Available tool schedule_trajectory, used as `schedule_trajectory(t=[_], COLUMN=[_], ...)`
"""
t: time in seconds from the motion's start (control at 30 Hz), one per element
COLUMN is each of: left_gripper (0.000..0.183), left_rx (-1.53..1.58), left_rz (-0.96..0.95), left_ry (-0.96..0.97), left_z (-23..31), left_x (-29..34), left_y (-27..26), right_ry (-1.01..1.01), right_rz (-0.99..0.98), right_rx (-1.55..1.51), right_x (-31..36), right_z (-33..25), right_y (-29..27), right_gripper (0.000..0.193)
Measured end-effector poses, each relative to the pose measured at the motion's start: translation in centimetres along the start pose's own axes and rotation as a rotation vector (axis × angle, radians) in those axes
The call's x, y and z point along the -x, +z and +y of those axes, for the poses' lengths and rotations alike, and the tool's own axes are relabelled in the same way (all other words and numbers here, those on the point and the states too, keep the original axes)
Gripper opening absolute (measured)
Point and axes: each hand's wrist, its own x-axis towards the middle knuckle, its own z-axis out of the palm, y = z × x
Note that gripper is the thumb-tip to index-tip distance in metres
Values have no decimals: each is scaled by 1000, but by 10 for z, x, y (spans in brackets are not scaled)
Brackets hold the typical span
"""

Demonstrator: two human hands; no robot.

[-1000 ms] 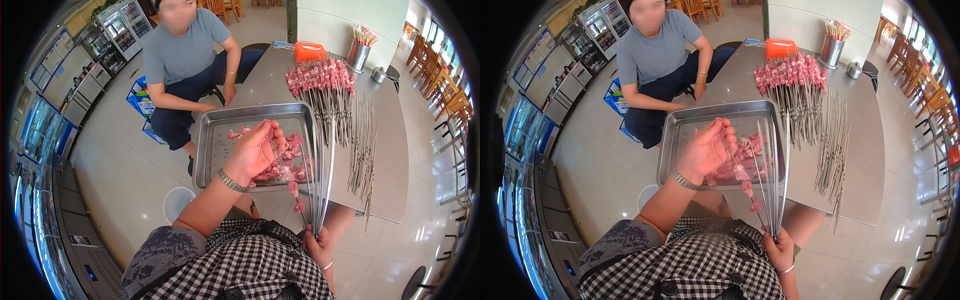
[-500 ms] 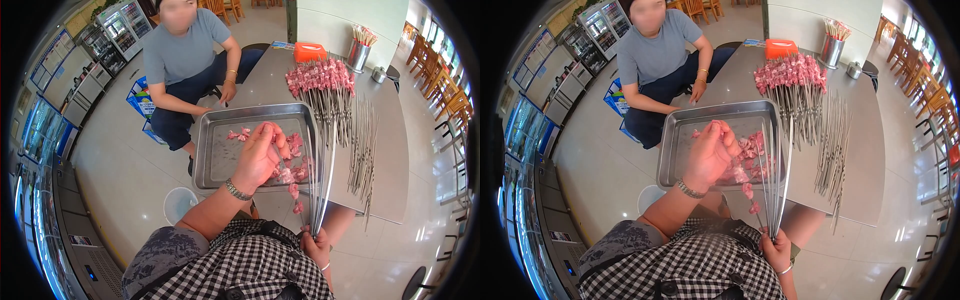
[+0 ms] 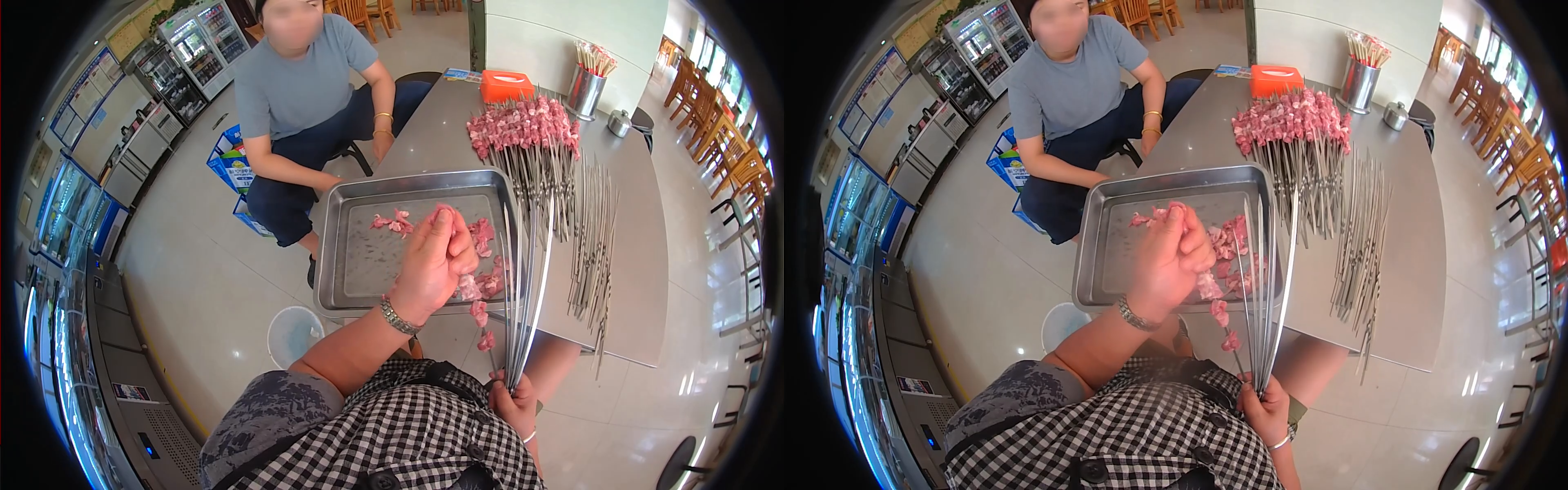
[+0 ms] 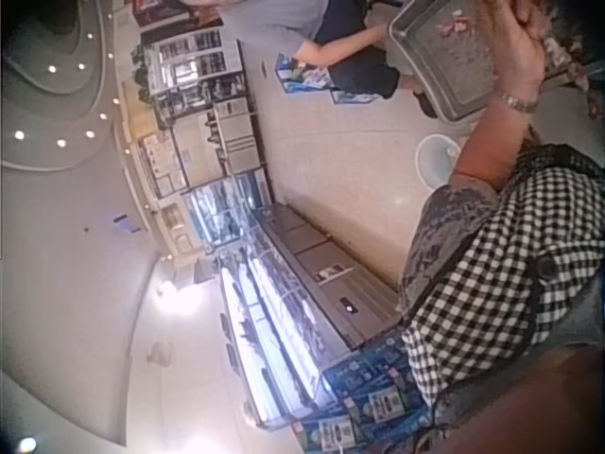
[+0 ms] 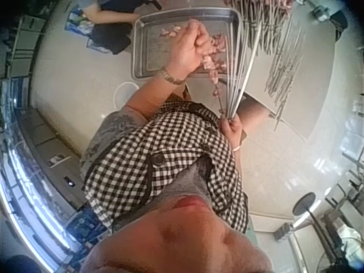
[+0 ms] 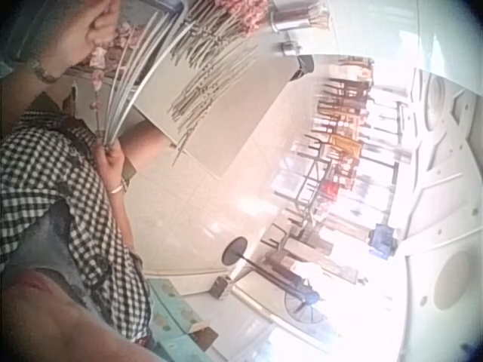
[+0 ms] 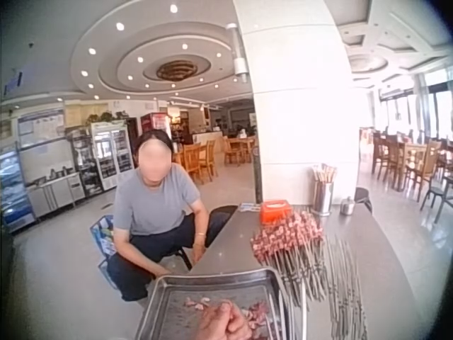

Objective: Skewering small pieces of meat onto metal skewers.

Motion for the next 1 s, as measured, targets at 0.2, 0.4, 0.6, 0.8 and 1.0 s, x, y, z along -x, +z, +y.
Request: schedule_trajectory(t=[0.2,0.4,0.6,0.8,1.0], left_gripper=[28,31,23,21,22], left_rx=[27,41,8,244,237], left_rz=[36,170,260,49,98], left_ry=[5,-31,-88,-7,48], left_z=[-13,-6,-2,-6,1], left_x=[3,-4,-7,-16,-17], left_y=[-3,6,-1,-36,-30], right_ry=[-16,-5,2,15,32], right_rz=[-13,-52,-50,-52,-63], right_rx=[13,25,-14,-17,-18], right_x=[-2,-2,-1,0,3], right_z=[0,-4,-6,-3,-3], right_y=[1,-2,-1,-3,-4], right_gripper=[13,12,12,12,13])
